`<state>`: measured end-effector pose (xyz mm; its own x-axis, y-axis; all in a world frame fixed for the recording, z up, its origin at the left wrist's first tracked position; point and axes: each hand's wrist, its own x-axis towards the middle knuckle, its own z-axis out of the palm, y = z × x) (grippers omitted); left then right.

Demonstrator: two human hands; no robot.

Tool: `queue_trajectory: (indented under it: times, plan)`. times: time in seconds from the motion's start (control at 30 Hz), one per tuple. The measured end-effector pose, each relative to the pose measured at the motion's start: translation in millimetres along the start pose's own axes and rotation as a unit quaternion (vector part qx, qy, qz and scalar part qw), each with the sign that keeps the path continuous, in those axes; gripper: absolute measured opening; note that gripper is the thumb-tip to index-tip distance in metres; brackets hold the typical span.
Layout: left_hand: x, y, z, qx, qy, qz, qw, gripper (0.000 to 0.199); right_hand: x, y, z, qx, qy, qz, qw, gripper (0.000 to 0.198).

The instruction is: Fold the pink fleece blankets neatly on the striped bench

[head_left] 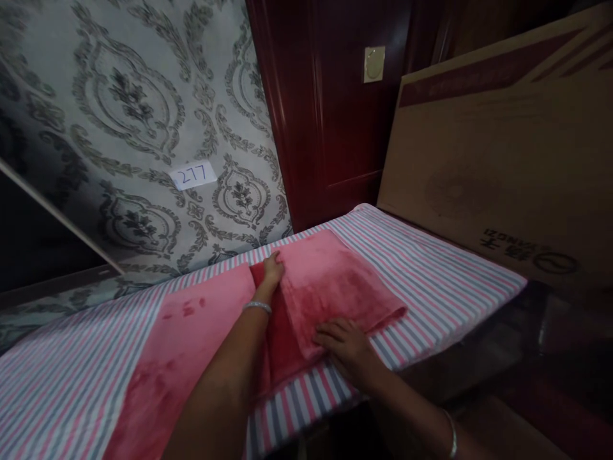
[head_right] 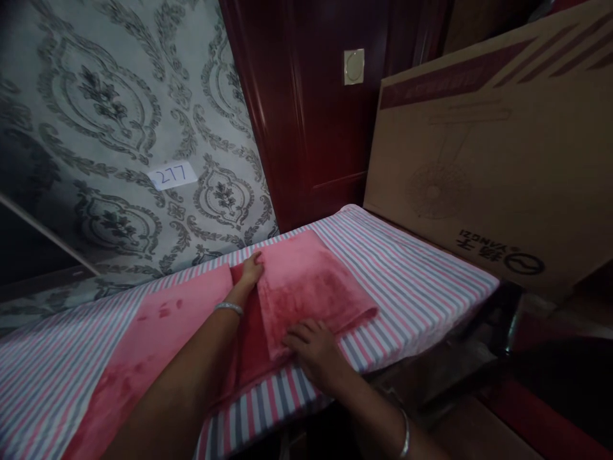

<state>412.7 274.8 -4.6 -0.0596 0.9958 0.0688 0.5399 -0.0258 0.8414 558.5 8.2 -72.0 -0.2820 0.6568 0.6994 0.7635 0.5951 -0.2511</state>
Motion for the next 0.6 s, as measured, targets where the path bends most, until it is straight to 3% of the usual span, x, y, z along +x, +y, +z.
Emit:
queue_trajectory:
  times: [0.13, 0.23, 0.3, 0.37, 0.47, 0.6]
  plan:
    - [-4, 14, -3, 0.064, 0.020, 0.020, 0.998, 0.066, 7, -5, -23, 0.055, -0.076, 0.011, 0.996, 0.032]
    - [-16, 31, 0, 0.108, 0.019, 0.082, 0.991, 0.060, 26, 13, -46, 0.052, -0.067, 0.042, 0.995, 0.033]
    - [-29, 41, 4, 0.181, -0.017, 0.148, 0.972, 0.055, 45, 34, -58, -0.007, -0.047, 0.091, 0.995, 0.041]
    - [-44, 46, 9, 0.274, -0.062, 0.201, 0.938, 0.056, 66, 58, -65, -0.075, -0.068, 0.135, 0.986, 0.053]
    - [-65, 40, 15, 0.358, -0.103, 0.226, 0.900, 0.063, 83, 88, -60, -0.163, -0.146, 0.197, 0.956, 0.064]
    - [-85, 17, 19, 0.390, -0.117, 0.250, 0.878, 0.070, 67, 104, -37, -0.197, -0.230, 0.215, 0.929, 0.065]
